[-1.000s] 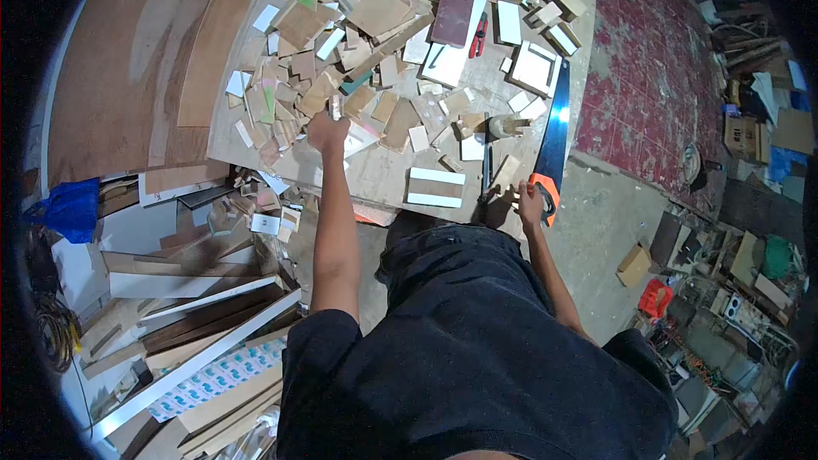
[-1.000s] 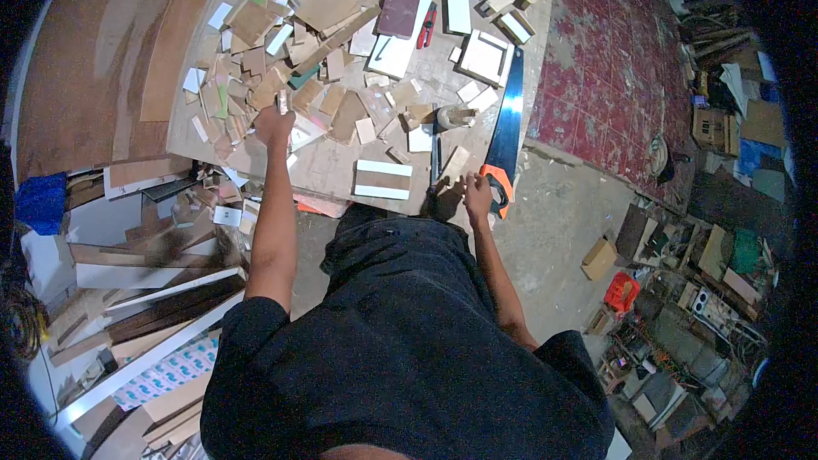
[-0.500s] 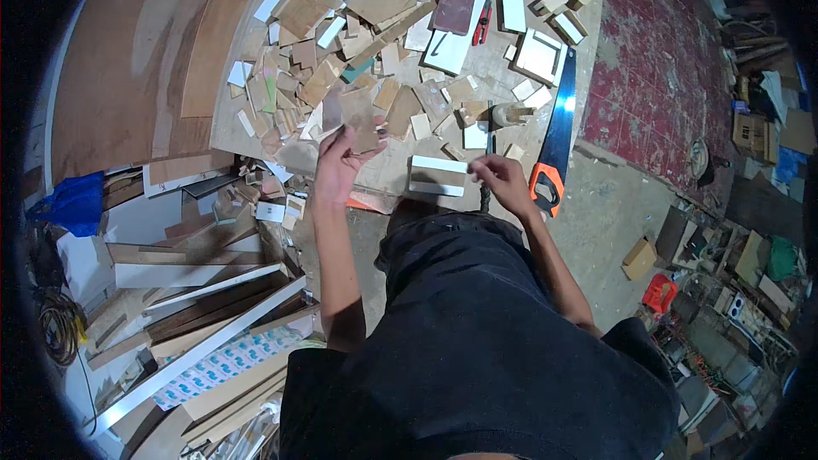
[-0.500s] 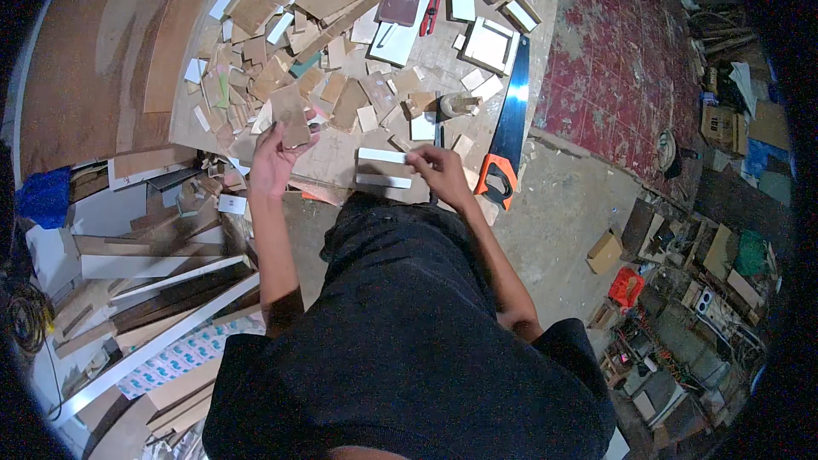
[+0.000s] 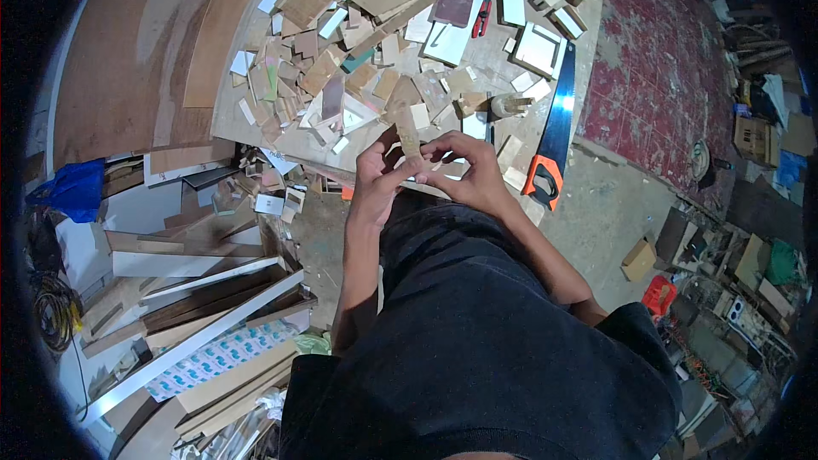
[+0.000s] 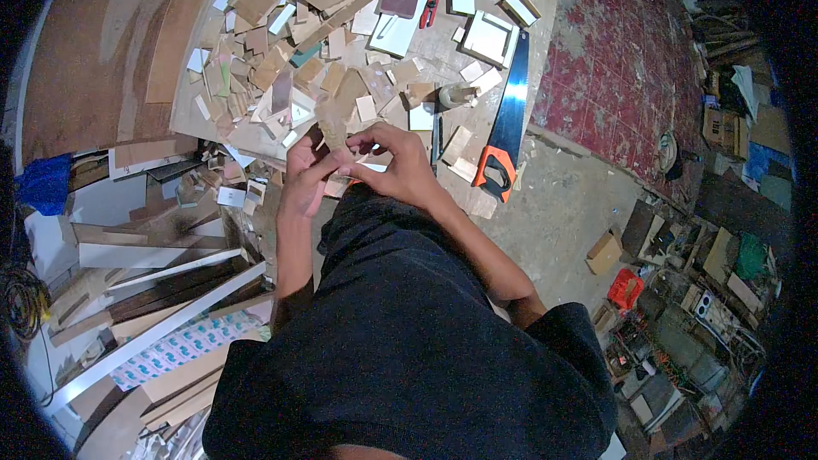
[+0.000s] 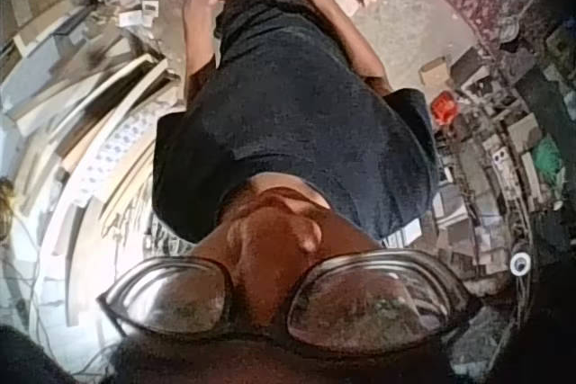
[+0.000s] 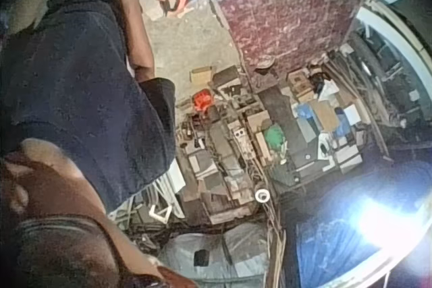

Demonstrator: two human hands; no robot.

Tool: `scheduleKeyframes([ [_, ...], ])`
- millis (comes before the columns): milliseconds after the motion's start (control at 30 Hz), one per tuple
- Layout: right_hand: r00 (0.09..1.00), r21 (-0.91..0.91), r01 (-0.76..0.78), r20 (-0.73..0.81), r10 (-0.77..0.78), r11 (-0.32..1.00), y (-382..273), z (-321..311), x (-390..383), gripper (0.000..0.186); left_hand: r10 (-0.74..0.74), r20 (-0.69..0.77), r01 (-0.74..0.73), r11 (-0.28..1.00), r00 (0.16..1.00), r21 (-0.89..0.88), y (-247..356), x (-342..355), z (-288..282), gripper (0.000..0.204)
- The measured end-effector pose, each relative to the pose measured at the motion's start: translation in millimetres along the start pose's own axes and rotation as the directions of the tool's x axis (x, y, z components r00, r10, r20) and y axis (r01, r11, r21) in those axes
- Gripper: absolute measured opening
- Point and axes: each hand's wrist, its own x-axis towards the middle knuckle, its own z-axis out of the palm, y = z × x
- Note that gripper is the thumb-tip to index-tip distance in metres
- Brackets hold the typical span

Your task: Woodworking by gluing several pieces of wood together.

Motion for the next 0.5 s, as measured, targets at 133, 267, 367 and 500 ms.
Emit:
scheduleKeyframes([
  [133, 0.993, -0.005, -0.062, 0.102, 0.062, 0.998, 3, -7, -6, 0.024, 0.004, -0.007, -0.004, 0.999, 1.0, 0.054, -11, -2, -4, 0.054],
  [267, 0.98, 0.013, -0.112, 0.168, 0.108, 0.994, 6, -15, -13, 0.019, -0.03, -0.013, 0.028, 0.996, 0.999, -0.086, -13, -5, -2, 0.047],
  [367, 0.981, 0.009, -0.079, 0.177, 0.076, 0.997, 8, -19, -17, 0.015, 0.001, -0.042, -0.002, 1.0, 0.999, -0.022, -18, -4, -2, 0.043],
  [500, 0.996, -0.194, -0.001, 0.085, 0.018, 0.981, 11, -22, -24, 0.011, 0.19, -0.155, -0.143, 0.951, 0.97, 0.273, -28, 0, 8, 0.035],
])
